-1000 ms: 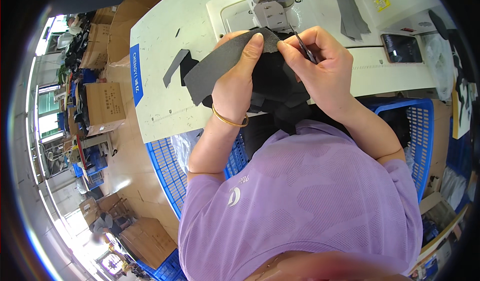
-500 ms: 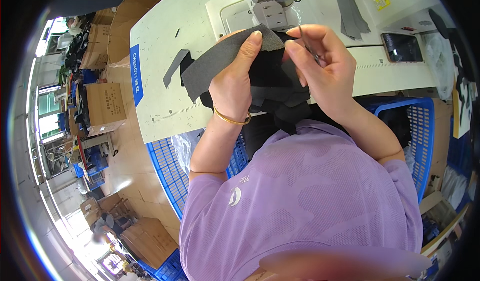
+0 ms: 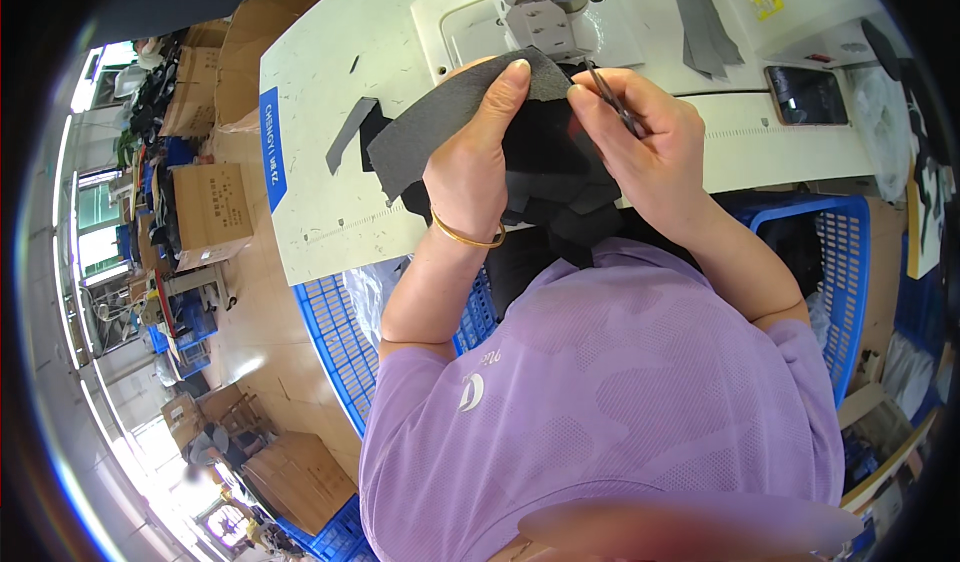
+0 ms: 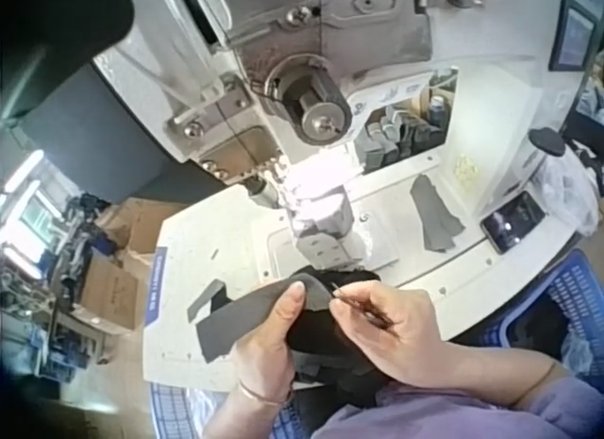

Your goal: Sewing fabric pieces together using an industrial sewing machine.

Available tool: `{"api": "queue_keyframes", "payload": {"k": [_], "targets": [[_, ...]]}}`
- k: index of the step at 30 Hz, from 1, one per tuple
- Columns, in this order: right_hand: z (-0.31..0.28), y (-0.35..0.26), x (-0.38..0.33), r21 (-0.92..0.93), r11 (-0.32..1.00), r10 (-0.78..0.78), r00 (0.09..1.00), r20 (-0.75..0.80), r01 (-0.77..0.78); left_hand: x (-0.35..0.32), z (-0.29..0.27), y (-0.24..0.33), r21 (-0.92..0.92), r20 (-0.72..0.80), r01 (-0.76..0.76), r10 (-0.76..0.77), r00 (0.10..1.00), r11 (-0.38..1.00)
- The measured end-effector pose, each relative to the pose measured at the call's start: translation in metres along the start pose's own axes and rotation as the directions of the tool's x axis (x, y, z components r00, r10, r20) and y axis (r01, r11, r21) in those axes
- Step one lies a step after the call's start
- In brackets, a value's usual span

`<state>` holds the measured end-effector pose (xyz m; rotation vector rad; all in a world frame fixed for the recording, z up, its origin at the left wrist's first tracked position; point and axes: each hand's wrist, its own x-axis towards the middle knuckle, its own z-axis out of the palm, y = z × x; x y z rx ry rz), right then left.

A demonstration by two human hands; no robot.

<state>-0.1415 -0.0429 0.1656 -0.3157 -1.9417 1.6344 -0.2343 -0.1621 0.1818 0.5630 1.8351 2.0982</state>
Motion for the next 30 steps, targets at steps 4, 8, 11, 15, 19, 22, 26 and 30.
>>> {"api": "queue_keyframes", "payload": {"k": [4, 8, 11, 15, 19, 22, 26, 30], "targets": [[0.0, 0.008, 0.003, -0.087, 0.976, -0.198, 0.98, 0.018, 0.199, 0.001, -0.001, 0.001, -0.006, 0.041, -0.017, 0.018, 0.999, 1.0], [-0.002, 0.009, 0.007, -0.156, 0.956, -0.249, 0.969, 0.012, 0.247, 0.003, 0.003, 0.002, -0.04, 0.036, -0.018, 0.02, 0.999, 0.999], [-0.002, 0.005, 0.011, -0.193, 0.956, -0.223, 0.975, 0.009, 0.221, 0.005, 0.005, 0.003, -0.105, 0.019, 0.014, -0.012, 1.0, 0.994], [0.002, 0.0, 0.016, -0.144, 0.974, -0.182, 0.983, -0.025, 0.177, 0.013, 0.002, 0.002, -0.12, -0.018, 0.067, -0.069, 0.997, 0.991], [0.011, 0.0, 0.031, 0.016, 0.997, -0.08, 0.996, -0.046, 0.081, 0.039, -0.009, 0.005, -0.09, -0.013, 0.191, -0.193, 0.981, 0.977], [0.015, -0.001, 0.045, 0.072, 0.997, -0.027, 0.998, -0.054, 0.031, 0.06, -0.007, 0.015, -0.194, 0.014, 0.189, -0.19, 0.982, 0.962], [0.02, -0.001, 0.058, 0.118, 0.993, 0.007, 0.997, -0.079, 0.002, 0.08, -0.007, 0.022, -0.222, 0.058, 0.201, -0.193, 0.98, 0.954], [0.023, 0.0, 0.064, 0.173, 0.985, 0.0, 0.995, -0.098, 0.017, 0.095, -0.011, 0.022, -0.22, 0.149, 0.163, -0.132, 0.98, 0.962]]}}
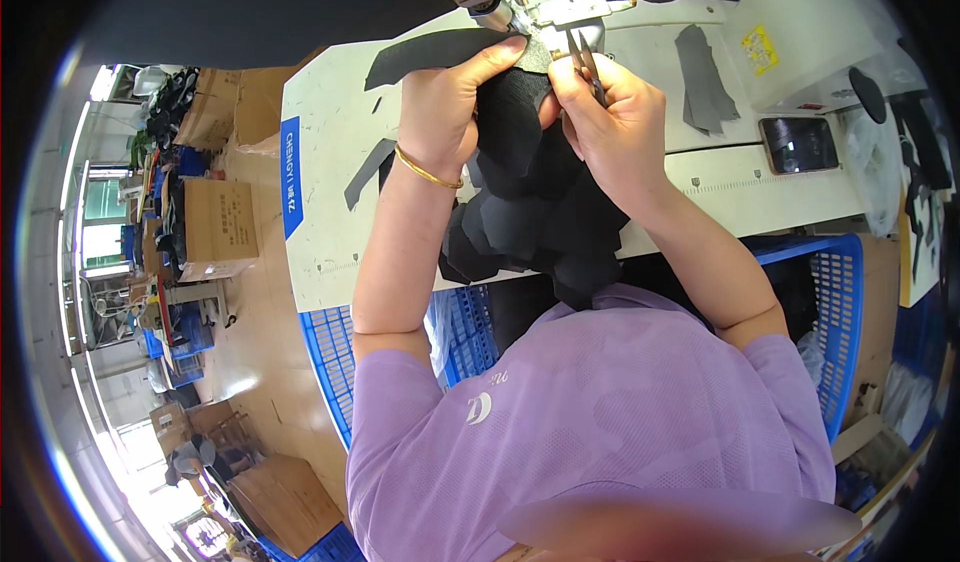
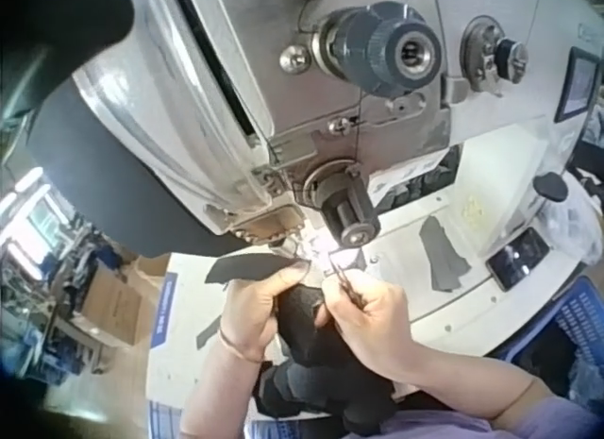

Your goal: Sewing fabric pieces together using an industrial sewing machine.

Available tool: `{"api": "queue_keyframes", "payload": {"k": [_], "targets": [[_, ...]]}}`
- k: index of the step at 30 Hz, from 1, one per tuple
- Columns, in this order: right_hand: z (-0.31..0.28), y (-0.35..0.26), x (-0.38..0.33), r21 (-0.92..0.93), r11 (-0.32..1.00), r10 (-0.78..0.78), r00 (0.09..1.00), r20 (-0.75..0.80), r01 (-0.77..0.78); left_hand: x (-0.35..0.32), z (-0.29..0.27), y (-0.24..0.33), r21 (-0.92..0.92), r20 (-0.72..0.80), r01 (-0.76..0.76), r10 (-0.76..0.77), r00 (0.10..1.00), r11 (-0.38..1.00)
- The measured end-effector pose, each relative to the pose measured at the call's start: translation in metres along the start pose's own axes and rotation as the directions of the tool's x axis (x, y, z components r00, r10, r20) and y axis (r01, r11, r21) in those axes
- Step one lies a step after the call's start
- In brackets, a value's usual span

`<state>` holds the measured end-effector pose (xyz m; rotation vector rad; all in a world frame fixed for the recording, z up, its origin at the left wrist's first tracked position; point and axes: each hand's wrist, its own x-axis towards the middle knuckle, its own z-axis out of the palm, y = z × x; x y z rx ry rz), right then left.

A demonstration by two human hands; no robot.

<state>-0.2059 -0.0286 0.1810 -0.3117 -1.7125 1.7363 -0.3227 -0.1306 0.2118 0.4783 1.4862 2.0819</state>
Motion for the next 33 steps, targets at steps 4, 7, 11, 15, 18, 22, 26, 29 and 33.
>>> {"api": "queue_keyframes", "payload": {"k": [4, 7, 11, 15, 18, 22, 26, 29, 33], "targets": [[0.002, 0.001, 0.001, 0.052, 0.999, 0.009, 1.0, -0.014, -0.008, 0.005, 0.0, 0.004, 0.045, 0.041, 0.016, -0.017, 0.999, 0.999], [0.001, 0.004, 0.003, 0.042, 0.999, -0.005, 1.0, -0.014, 0.006, 0.01, -0.001, 0.002, 0.02, 0.11, -0.042, 0.04, 0.993, 0.999], [0.003, 0.005, 0.002, 0.032, 0.999, 0.01, 1.0, 0.0, -0.01, 0.013, -0.004, 0.002, -0.015, 0.138, -0.046, 0.048, 0.989, 0.999], [0.005, 0.005, 0.002, 0.033, 0.999, -0.018, 1.0, 0.003, 0.018, 0.019, -0.01, 0.002, -0.024, 0.207, -0.055, 0.059, 0.977, 0.998], [0.006, 0.006, 0.002, 0.005, 0.999, -0.036, 0.999, 0.009, 0.036, 0.021, -0.012, 0.001, -0.01, 0.209, -0.039, 0.04, 0.977, 0.999], [0.007, 0.003, 0.003, -0.004, 0.999, -0.04, 0.999, 0.015, 0.04, 0.02, -0.017, 0.005, 0.036, 0.207, 0.002, -0.01, 0.978, 0.999], [0.006, 0.001, 0.0, -0.001, 1.0, -0.024, 1.0, 0.012, 0.024, 0.019, -0.016, 0.012, 0.139, 0.268, 0.049, -0.085, 0.96, 0.989], [0.004, 0.003, 0.003, 0.005, 0.999, -0.036, 0.999, 0.022, 0.036, 0.02, -0.018, 0.019, 0.203, 0.299, 0.121, -0.179, 0.937, 0.972], [0.004, 0.006, 0.003, 0.025, 0.998, -0.06, 0.996, 0.064, 0.059, 0.023, -0.023, 0.018, 0.194, 0.341, 0.108, -0.17, 0.925, 0.975]]}}
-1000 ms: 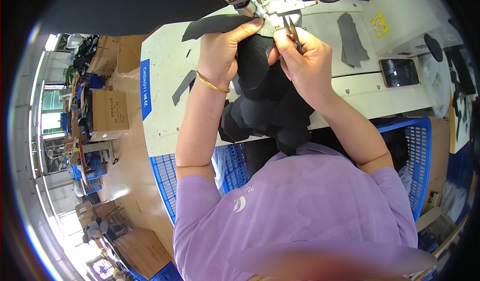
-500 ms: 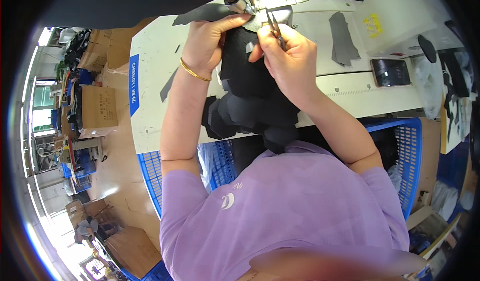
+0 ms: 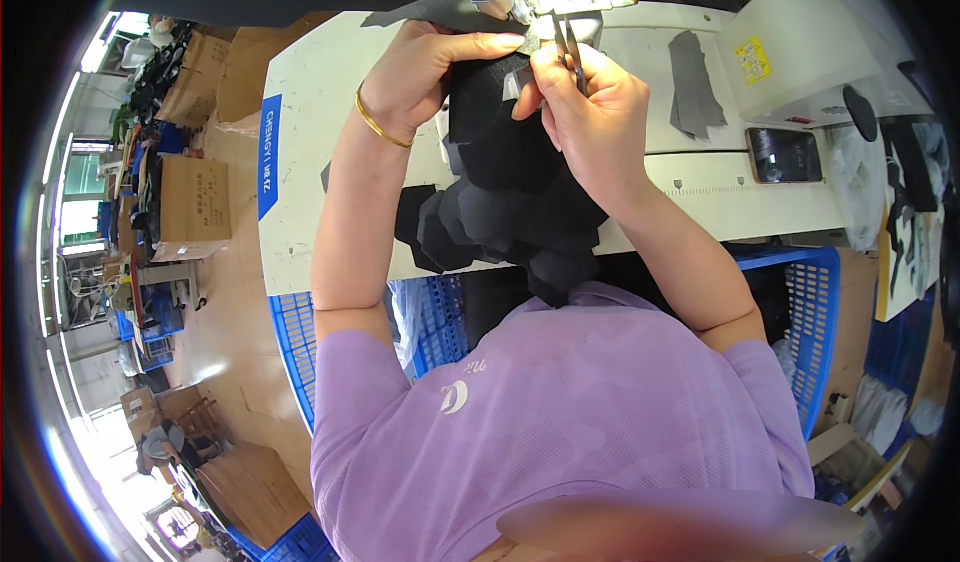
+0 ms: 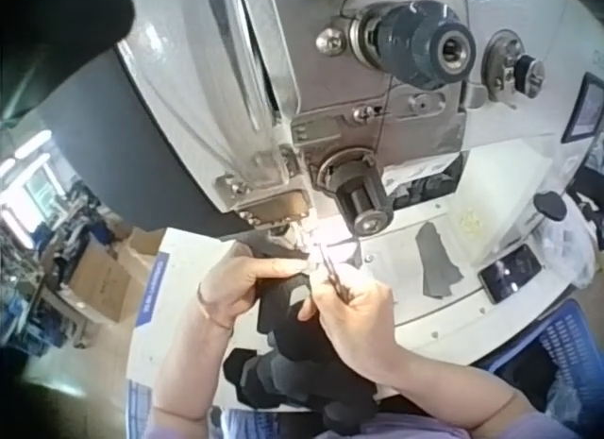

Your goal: Sewing fabric pieces together using an industrial sewing machine.

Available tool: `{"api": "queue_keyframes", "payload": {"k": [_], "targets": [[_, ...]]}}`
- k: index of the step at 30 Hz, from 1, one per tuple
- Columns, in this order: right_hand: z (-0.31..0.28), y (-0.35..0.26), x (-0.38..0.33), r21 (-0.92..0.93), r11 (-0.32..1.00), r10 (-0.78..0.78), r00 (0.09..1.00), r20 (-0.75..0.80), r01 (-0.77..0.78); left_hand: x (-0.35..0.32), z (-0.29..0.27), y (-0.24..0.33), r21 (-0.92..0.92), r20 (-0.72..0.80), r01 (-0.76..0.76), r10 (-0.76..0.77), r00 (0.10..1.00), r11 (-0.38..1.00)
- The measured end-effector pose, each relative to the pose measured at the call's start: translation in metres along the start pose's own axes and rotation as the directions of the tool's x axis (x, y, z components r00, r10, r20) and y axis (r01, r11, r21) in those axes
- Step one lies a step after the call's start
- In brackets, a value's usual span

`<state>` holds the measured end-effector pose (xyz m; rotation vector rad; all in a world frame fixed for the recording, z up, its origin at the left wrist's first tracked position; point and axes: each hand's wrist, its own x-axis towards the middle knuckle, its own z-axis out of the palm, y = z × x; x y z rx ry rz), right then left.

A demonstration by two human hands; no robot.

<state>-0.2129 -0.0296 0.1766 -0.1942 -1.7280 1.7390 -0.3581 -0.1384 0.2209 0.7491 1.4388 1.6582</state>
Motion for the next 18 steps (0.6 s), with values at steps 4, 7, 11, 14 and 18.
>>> {"api": "queue_keyframes", "payload": {"k": [4, 7, 11, 14, 18], "targets": [[0.003, -0.003, 0.0, 0.025, 0.998, 0.059, 0.998, -0.027, -0.059, 0.001, -0.001, -0.002, 0.015, -0.042, -0.057, 0.057, 0.997, 0.998], [0.003, -0.005, -0.003, 0.067, 0.995, 0.078, 0.996, -0.037, -0.075, 0.001, 0.001, -0.001, 0.024, -0.042, -0.069, 0.07, 0.997, 0.997], [-0.004, -0.008, -0.007, 0.113, 0.986, 0.123, 0.992, -0.023, -0.12, 0.005, 0.003, -0.005, -0.008, -0.053, -0.112, 0.111, 0.992, 0.994], [-0.005, -0.007, -0.009, 0.111, 0.985, 0.133, 0.991, -0.001, -0.132, 0.005, 0.002, -0.004, 0.01, -0.056, -0.135, 0.135, 0.989, 0.991], [-0.008, -0.004, -0.01, 0.079, 0.99, 0.12, 0.993, 0.006, -0.12, 0.009, 0.003, -0.006, 0.024, -0.076, -0.163, 0.165, 0.983, 0.986]]}}
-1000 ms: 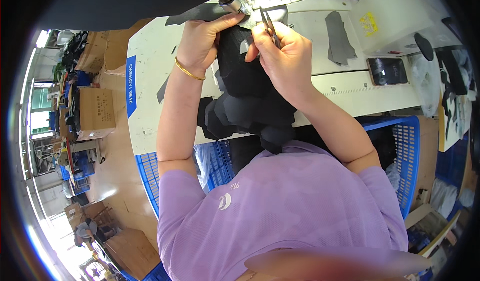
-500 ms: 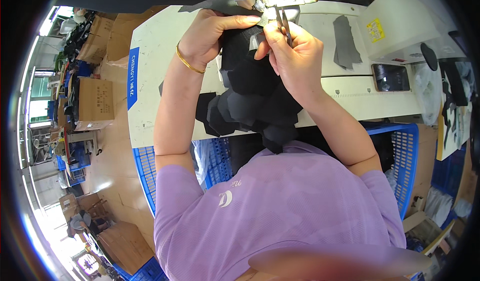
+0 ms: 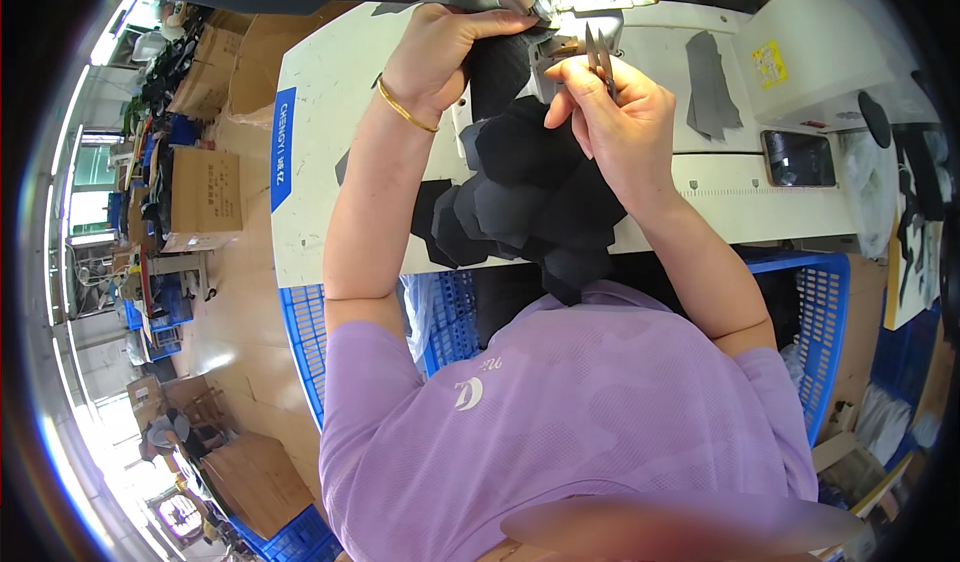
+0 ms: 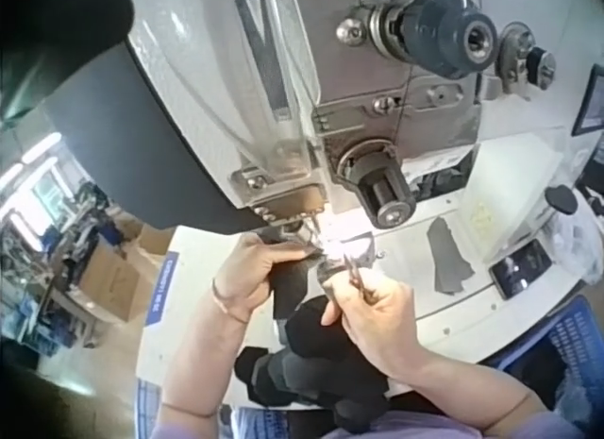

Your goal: Sewing fabric pieces together using an industrial sewing machine.

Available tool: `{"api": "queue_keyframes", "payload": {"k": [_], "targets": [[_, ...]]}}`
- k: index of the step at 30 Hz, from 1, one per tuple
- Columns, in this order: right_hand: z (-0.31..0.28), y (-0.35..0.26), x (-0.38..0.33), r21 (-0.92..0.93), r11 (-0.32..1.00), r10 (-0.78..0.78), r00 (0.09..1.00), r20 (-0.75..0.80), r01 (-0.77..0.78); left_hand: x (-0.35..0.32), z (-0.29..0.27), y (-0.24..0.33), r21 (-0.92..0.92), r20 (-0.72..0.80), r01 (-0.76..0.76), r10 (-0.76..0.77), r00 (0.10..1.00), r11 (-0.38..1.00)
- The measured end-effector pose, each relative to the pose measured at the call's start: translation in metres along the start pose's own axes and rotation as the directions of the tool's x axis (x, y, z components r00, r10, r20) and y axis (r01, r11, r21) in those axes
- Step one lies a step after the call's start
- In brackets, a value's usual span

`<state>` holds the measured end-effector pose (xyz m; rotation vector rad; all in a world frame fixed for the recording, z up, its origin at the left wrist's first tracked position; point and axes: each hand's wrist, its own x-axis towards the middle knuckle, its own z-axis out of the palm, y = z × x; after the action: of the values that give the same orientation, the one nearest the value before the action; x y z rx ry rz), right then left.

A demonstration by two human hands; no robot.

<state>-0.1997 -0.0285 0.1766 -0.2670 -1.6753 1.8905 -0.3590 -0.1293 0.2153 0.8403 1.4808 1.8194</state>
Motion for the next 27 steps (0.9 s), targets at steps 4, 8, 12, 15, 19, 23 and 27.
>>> {"api": "queue_keyframes", "payload": {"k": [4, 8, 12, 15, 19, 23, 27], "targets": [[0.002, 0.002, 0.0, -0.039, 0.999, 0.004, 1.0, -0.002, -0.004, 0.012, -0.025, -0.012, -0.048, -0.091, 0.085, -0.089, 0.992, 0.995], [0.0, 0.003, 0.0, -0.045, 0.999, -0.006, 1.0, 0.001, 0.006, 0.016, -0.027, -0.014, -0.076, -0.088, 0.054, -0.061, 0.994, 0.996], [-0.001, 0.005, 0.001, -0.045, 0.999, -0.002, 1.0, -0.005, 0.002, 0.012, -0.009, -0.009, -0.077, -0.084, 0.003, -0.009, 0.996, 0.997], [-0.001, 0.006, 0.0, -0.047, 0.999, -0.004, 1.0, 0.005, 0.004, 0.009, -0.006, -0.005, -0.104, -0.079, -0.016, 0.007, 0.997, 0.994], [-0.001, 0.007, -0.003, -0.057, 0.998, -0.008, 1.0, 0.013, 0.009, 0.008, -0.007, -0.005, -0.131, -0.08, -0.017, 0.007, 0.997, 0.991], [-0.003, 0.007, -0.005, -0.057, 0.998, 0.009, 1.0, 0.018, -0.008, 0.008, -0.006, -0.003, -0.13, -0.084, 0.005, -0.016, 0.996, 0.991], [-0.005, 0.008, -0.007, -0.075, 0.997, 0.003, 1.0, 0.03, 0.0, 0.008, -0.006, -0.004, -0.12, -0.058, -0.007, 0.0, 0.998, 0.993]]}}
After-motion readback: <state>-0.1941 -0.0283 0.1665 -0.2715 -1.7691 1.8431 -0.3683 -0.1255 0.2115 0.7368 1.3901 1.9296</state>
